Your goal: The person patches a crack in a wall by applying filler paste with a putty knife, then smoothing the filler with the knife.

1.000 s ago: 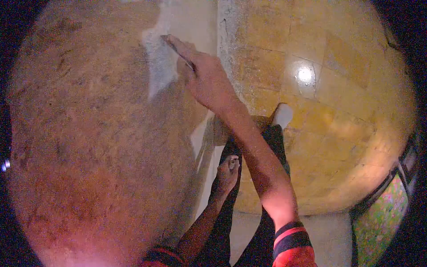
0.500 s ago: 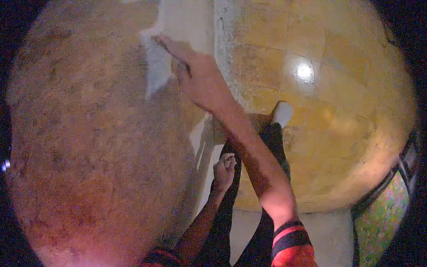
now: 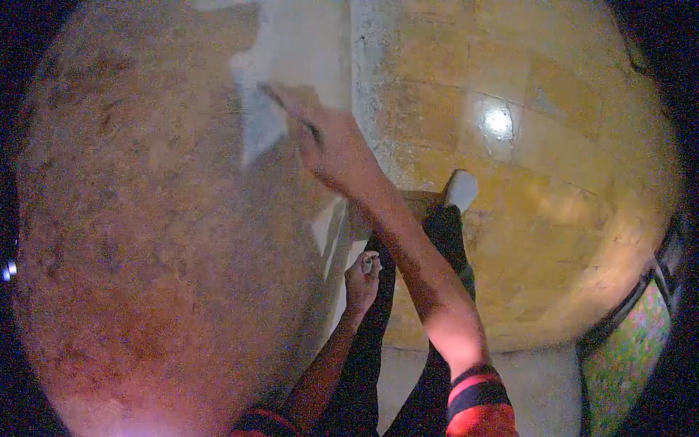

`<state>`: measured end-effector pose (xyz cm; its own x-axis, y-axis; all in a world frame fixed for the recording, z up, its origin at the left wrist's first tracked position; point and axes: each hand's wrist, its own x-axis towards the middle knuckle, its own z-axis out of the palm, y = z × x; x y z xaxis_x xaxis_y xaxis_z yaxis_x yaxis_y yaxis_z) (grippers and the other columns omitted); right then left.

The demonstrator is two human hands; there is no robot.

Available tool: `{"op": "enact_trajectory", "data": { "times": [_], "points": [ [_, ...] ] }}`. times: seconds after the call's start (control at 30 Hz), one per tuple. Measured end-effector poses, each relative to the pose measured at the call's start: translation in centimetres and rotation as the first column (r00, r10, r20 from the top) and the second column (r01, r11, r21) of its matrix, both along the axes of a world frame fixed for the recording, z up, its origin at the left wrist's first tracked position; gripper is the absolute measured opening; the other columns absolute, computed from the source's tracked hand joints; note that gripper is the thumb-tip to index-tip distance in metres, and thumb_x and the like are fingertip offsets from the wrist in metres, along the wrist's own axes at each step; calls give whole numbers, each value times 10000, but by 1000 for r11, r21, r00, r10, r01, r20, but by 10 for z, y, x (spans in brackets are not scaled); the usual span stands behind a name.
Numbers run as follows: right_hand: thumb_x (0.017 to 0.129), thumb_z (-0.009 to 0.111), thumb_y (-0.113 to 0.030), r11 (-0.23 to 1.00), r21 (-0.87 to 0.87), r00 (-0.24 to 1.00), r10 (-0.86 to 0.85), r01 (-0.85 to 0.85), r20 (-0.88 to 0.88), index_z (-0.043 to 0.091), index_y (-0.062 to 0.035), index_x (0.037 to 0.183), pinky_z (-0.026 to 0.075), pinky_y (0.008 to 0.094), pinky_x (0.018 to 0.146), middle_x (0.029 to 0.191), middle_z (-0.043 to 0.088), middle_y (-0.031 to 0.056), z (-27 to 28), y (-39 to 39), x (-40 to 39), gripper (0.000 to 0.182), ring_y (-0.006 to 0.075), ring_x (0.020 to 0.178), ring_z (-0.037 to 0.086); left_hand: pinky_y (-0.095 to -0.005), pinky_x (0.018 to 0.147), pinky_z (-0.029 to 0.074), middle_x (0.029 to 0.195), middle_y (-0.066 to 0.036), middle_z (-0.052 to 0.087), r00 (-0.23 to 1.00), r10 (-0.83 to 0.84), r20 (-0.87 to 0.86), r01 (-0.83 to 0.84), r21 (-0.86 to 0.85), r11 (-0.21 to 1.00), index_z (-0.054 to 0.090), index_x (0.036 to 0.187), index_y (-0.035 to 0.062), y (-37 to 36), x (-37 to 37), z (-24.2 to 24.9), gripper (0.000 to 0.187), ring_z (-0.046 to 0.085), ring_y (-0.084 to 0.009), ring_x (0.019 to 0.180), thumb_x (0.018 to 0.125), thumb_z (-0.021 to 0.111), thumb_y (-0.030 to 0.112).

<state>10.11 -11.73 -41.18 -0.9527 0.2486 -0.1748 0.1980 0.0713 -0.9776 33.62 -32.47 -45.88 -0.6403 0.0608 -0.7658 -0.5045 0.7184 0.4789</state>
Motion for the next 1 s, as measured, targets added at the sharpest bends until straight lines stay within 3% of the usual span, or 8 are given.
{"op": "enact_trajectory", "data": {
  "times": [0.2,0.27,0.37,0.43,0.5,0.67,0.8,1.0],
  "points": [
    [855,453,-40,998,-54,996,44,-39,76,464,-174,1378,471,330,773,1155,570,262,1,-6,9,540,227,768,581,-277,684,477,780,-54,614,999,-37,17,38,-10,999,597,1022,13,6,-9,11,153,578,-122,714,943,556,136],
    [851,460,-40,999,0,999,32,-32,39,463,-150,1375,472,328,732,1123,574,270,-10,-1,-1,536,236,706,545,-275,685,476,775,-54,610,999,-32,7,32,-4,999,598,1012,13,14,-14,12,152,571,-116,715,944,554,141],
    [853,472,-52,996,-91,999,-8,11,42,471,-111,1355,485,350,772,1130,577,258,-6,-7,4,505,322,763,597,-277,688,479,762,-61,620,997,-35,-62,35,3,999,603,1004,19,-3,0,0,160,577,-116,712,944,558,161],
    [856,476,-65,996,-79,995,-49,42,-82,477,-100,1342,486,365,778,1130,572,261,-10,-20,17,488,358,783,599,-280,689,484,762,-66,629,998,14,-68,-11,48,999,608,1009,25,-18,21,-26,173,586,-119,707,943,565,180],
    [857,476,-64,997,-60,992,-57,51,-110,476,-104,1344,486,372,789,1136,573,259,-12,-25,25,488,373,799,602,-284,687,488,765,-68,632,998,-24,-61,26,20,999,609,1022,30,-9,9,-12,174,590,-121,706,942,568,179],
    [857,466,-23,1000,-15,1000,7,-6,26,453,-152,1379,483,368,826,1163,588,235,-15,-15,17,538,356,826,612,-296,649,493,764,-67,636,997,-71,-43,70,-22,997,610,1038,42,-8,9,-10,180,593,-125,694,939,576,189],
    [855,455,4,994,-14,984,111,-110,142,445,-213,1394,483,361,847,1184,597,211,-13,-11,20,582,339,834,623,-298,626,487,769,-59,614,999,32,35,-32,-5,999,607,1030,36,-4,2,-5,196,596,-134,685,942,569,206],
    [856,441,5,995,-83,996,64,-59,57,435,-255,1403,485,335,816,1162,602,213,-10,-14,13,606,295,785,612,-303,623,491,768,-57,612,994,-66,-89,64,-19,998,609,1028,48,-5,-2,-7,216,608,-143,674,940,567,241]
  ]
}}
